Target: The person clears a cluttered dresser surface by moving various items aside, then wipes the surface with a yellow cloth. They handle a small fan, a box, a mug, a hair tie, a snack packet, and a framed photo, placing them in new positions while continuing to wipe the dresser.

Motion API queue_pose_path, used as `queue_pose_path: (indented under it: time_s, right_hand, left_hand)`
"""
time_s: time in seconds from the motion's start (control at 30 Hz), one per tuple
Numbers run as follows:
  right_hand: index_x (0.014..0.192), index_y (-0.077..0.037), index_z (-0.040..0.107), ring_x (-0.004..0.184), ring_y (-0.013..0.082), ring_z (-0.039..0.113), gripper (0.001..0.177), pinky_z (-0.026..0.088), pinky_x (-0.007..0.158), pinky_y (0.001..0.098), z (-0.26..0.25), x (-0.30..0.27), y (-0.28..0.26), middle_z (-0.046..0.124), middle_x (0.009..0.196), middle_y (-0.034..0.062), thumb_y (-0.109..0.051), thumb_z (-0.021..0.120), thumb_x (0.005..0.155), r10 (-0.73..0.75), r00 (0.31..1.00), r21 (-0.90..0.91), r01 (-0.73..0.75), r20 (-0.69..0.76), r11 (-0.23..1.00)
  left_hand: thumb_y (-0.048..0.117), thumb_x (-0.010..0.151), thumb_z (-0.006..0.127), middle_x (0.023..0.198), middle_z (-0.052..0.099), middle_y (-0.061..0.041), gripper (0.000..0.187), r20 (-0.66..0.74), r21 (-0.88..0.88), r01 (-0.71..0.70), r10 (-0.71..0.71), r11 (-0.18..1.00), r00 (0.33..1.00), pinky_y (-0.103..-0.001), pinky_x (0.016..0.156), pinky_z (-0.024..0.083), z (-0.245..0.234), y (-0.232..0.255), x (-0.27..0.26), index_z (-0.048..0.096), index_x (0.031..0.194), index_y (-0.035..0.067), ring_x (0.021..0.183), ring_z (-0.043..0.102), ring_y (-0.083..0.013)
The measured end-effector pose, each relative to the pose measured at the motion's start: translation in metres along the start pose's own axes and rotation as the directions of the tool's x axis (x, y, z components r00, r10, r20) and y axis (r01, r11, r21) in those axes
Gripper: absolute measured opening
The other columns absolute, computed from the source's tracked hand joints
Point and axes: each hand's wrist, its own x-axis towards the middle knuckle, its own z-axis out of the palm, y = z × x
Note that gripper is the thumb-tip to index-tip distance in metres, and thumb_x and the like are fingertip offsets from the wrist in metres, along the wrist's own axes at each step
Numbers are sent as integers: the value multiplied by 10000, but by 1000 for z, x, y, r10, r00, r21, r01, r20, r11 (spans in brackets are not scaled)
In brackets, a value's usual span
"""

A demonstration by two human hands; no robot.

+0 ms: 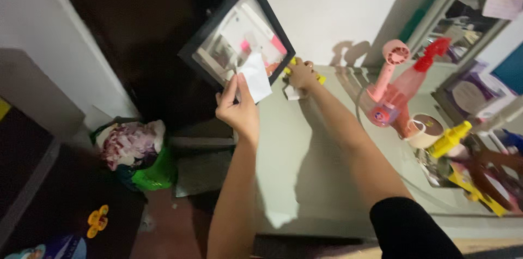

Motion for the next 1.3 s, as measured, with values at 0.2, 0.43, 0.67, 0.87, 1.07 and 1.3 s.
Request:
queue_pose_path:
  time_s: [0.2, 0.43, 0.67, 0.87, 1.07, 1.3]
  right_hand:
    - [1486, -428, 424, 1299, 518, 401, 761, 402, 1067, 620, -17, -71, -12, 365, 1539, 108, -222, 700, 808, -289, 957, 176, 290, -29, 941]
    - [1446, -401, 517, 1342, 401, 449, 808, 407, 1084, 556, -40, -233, -5, 486, 1480, 92, -42, 698, 744, -564, 814, 187, 537, 138, 822]
    - [1471, -135, 545, 1409, 261, 507, 733, 383, 1215, 457, -86, -200, 62, 557, 1471, 124, 25, 611, 758, -701, 678, 625, 650, -219, 433]
    - [1450, -281, 545, 1252, 348, 529, 805, 483, 1026, 480, -68, -185, 28, 493, 1469, 132, -45, 725, 702, -267, 960, 55, 263, 87, 963]
    - [1348, -397, 619, 1164, 352, 543, 833, 515, 921, 494, -59, -283, 16, 458, 1496, 145, -46, 763, 606, -520, 853, -111, 520, 30, 847]
    - [1344, -349, 677, 1087, 358, 667, 731, 538, 962, 422, -93, -299, 61, 651, 1219, 152, -95, 717, 660, -526, 848, 224, 526, -67, 820]
  left_hand:
    - [143, 985, 725, 1051, 797, -136, 182, 27, -15, -2, 3, 1000, 1000, -596, 1178, 338, -4, -3, -1, 778, 1055, -16, 976, 783, -290]
    - [140, 961, 763, 1011, 785, -146, 144, -20, 46, -110, 111, 993, 994, -426, 929, 540, -1, -11, 1, 780, 1034, 17, 894, 789, -287]
    - [128, 977, 756, 1018, 795, -127, 132, 43, 1, -208, 208, 978, 977, -418, 911, 533, 4, -4, -6, 776, 1041, 14, 920, 779, -263]
    - [170, 941, 763, 1000, 807, -118, 190, 100, -11, -26, 27, 1000, 995, -361, 790, 546, 5, 7, -14, 791, 1045, 14, 844, 691, -257]
    - [153, 978, 742, 1024, 805, -114, 180, 122, -47, -73, 79, 996, 989, -379, 850, 519, 1, 9, -11, 785, 1061, 0, 860, 721, -260]
    - [167, 983, 737, 1048, 806, -101, 190, 89, -102, -33, 42, 994, 995, -377, 898, 531, 1, 14, -12, 778, 1091, 15, 894, 751, -232]
